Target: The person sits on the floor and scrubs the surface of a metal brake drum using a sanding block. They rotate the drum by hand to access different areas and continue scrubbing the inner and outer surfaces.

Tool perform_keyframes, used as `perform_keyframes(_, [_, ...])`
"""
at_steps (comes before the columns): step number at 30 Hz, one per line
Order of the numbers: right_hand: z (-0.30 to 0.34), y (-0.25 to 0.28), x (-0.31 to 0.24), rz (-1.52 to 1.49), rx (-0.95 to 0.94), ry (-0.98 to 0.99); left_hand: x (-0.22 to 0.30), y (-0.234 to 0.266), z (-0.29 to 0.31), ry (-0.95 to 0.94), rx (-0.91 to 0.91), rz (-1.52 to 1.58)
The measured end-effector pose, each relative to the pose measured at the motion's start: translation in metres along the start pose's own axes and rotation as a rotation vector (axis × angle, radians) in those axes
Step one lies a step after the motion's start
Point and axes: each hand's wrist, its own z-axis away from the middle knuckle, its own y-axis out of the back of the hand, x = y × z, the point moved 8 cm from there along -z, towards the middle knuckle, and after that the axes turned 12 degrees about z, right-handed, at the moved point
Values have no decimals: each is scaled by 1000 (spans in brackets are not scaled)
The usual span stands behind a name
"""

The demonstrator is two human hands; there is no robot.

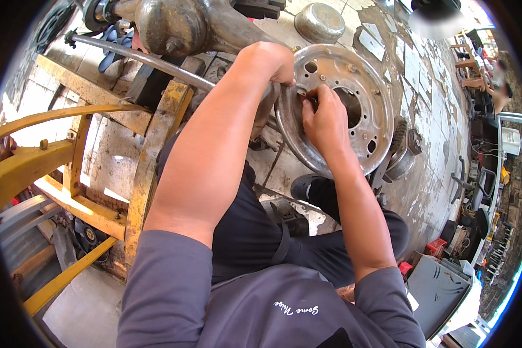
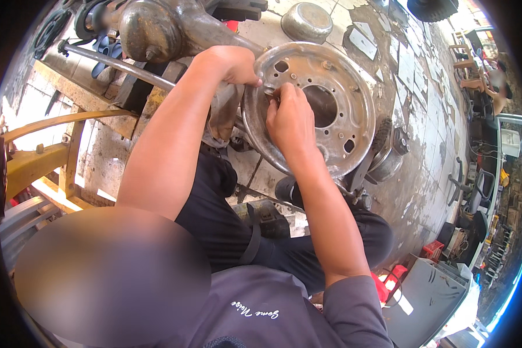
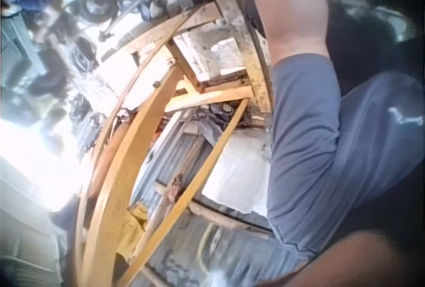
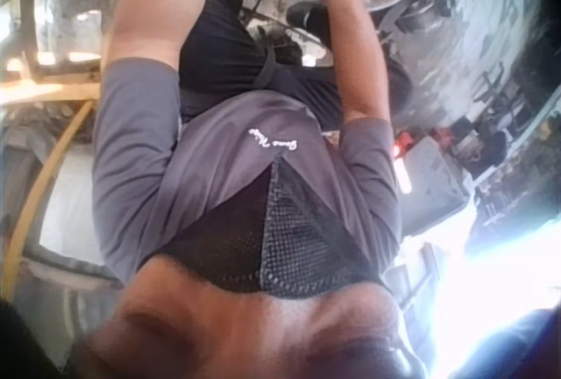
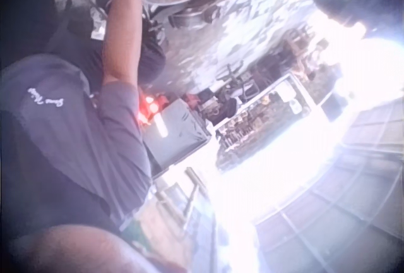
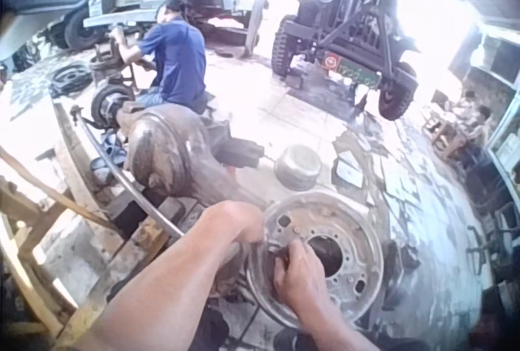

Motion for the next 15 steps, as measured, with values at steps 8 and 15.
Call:
perform_keyframes(8, [8, 1, 7, -37, -87, -44, -4, 1, -8, -80, 63, -19])
perform_keyframes(15, [21, 9, 16, -59, -280, -145, -14, 3, -7, -39, 92, 27])
